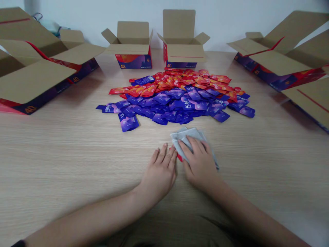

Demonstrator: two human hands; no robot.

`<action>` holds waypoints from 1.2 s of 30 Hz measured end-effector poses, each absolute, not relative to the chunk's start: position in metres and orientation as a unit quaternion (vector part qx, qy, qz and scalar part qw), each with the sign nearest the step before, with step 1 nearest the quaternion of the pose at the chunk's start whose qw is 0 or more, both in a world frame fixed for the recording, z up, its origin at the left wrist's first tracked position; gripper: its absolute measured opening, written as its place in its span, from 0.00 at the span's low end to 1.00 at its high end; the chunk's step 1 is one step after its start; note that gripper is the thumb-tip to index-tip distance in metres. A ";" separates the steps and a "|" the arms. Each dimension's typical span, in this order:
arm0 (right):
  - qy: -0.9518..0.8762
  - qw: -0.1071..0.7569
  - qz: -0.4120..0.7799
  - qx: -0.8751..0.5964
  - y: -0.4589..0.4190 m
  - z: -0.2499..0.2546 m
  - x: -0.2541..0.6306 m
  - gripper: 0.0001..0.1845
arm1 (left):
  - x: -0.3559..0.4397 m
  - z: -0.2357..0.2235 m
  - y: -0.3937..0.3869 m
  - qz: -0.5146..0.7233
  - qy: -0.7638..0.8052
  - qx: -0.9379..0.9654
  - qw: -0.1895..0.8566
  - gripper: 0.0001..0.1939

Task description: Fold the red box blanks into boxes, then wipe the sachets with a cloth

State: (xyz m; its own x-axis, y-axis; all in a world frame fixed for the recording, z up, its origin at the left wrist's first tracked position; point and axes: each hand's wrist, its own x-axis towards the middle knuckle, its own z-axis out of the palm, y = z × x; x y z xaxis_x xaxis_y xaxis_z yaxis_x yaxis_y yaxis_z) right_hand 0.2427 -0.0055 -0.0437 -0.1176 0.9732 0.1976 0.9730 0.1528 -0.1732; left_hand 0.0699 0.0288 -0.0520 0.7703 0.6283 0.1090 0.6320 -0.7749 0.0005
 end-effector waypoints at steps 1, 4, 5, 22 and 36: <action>-0.756 0.134 0.011 -0.641 -0.003 -0.044 0.236 0.30 | 0.070 -0.052 0.029 -0.050 -0.335 -0.941 0.017 0.24; -0.761 0.140 0.031 -0.632 0.000 -0.043 0.224 0.30 | 0.070 -0.050 0.030 -0.041 -0.331 -0.943 0.012 0.23; -0.760 0.142 0.033 -0.634 0.000 -0.043 0.225 0.30 | 0.070 -0.050 0.030 -0.040 -0.331 -0.943 0.013 0.23; -0.765 0.149 0.012 -0.627 0.003 -0.046 0.230 0.29 | 0.070 -0.049 0.030 -0.035 -0.327 -0.944 0.011 0.22; -0.706 0.128 -0.032 -0.696 -0.007 -0.047 0.245 0.29 | 0.071 -0.050 0.028 -0.050 -0.332 -0.942 0.018 0.25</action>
